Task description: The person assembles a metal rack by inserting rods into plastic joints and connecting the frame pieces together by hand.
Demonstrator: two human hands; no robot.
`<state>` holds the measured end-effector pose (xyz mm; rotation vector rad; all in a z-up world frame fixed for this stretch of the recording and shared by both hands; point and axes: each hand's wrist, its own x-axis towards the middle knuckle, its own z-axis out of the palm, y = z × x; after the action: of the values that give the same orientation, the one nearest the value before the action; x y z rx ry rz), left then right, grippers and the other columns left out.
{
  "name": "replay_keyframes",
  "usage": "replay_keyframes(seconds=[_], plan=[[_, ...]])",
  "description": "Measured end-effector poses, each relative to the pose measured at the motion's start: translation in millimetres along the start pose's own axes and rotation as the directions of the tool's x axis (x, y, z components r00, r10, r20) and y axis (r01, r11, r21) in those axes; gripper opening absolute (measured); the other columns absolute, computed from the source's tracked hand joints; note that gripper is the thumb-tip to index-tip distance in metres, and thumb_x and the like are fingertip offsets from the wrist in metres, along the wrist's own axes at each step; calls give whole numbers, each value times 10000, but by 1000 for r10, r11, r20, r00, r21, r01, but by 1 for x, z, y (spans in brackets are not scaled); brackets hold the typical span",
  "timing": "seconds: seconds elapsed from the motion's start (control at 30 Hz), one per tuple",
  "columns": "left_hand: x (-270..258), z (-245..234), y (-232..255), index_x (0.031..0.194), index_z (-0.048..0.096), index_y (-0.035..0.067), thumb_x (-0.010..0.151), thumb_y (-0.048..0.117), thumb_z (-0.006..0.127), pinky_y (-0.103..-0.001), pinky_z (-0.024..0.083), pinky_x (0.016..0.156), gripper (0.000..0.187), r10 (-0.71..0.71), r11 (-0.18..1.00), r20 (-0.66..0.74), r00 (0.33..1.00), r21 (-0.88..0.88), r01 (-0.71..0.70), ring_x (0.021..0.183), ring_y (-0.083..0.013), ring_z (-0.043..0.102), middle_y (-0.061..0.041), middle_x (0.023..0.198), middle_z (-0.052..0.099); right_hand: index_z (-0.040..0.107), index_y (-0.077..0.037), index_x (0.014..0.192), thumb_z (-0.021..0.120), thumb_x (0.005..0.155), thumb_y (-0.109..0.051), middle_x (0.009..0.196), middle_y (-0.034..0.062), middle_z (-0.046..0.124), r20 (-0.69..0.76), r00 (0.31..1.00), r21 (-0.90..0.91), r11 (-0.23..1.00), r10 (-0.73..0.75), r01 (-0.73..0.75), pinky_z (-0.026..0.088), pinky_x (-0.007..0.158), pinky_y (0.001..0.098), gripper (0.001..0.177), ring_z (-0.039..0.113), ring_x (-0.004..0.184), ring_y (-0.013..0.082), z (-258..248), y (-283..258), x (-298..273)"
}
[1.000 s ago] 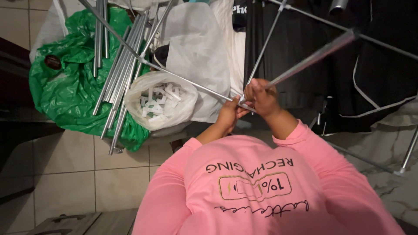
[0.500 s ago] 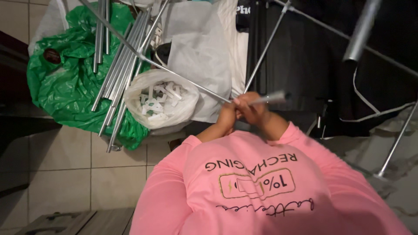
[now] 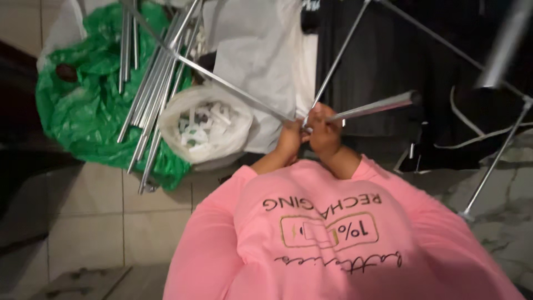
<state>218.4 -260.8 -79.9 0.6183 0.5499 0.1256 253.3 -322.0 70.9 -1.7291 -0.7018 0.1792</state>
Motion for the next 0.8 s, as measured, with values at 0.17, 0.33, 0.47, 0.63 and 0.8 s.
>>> replay_keyframes(seconds=[0.17,0.33,0.47,0.63,0.8], plan=[[-9,5,20,1105,630,24,1048,250,417,-328,615,752,316,-61,995,-1,998,72,61,817,-190,705,-97,947,700,540,-91,788,570,1074,-286,689,-22,524,168,963,231,941,211,-246,417,551,273,347,494,621,80,-4,-26,10],[-13,11,31,1136,552,-23,1069,254,448,-411,634,831,304,-47,999,14,999,27,47,876,-261,728,-144,990,700,565,-88,808,626,1047,-269,746,13,597,398,915,174,975,61,-140,434,573,249,305,548,659,77,-33,-88,45],[-13,12,35,1072,517,-5,1057,277,434,-423,635,827,294,-61,997,54,997,-38,63,910,-321,749,-182,946,717,511,-97,843,613,1086,-261,766,8,521,423,902,329,942,-89,-62,368,609,263,311,444,657,81,-51,-145,64],[-13,11,35,1094,550,25,1085,288,514,-421,608,804,265,-90,994,72,993,-52,94,884,-301,722,-139,918,669,433,-80,725,557,1096,-273,657,13,430,325,943,415,907,-72,-74,295,590,291,437,351,603,115,-41,-171,61],[-11,5,27,1128,595,-18,1089,308,522,-407,611,833,336,-159,974,119,980,-144,175,870,-284,717,-140,921,685,357,-67,647,554,1084,-254,587,40,377,427,885,473,880,-187,-42,313,555,315,515,343,534,143,-50,-165,55]])
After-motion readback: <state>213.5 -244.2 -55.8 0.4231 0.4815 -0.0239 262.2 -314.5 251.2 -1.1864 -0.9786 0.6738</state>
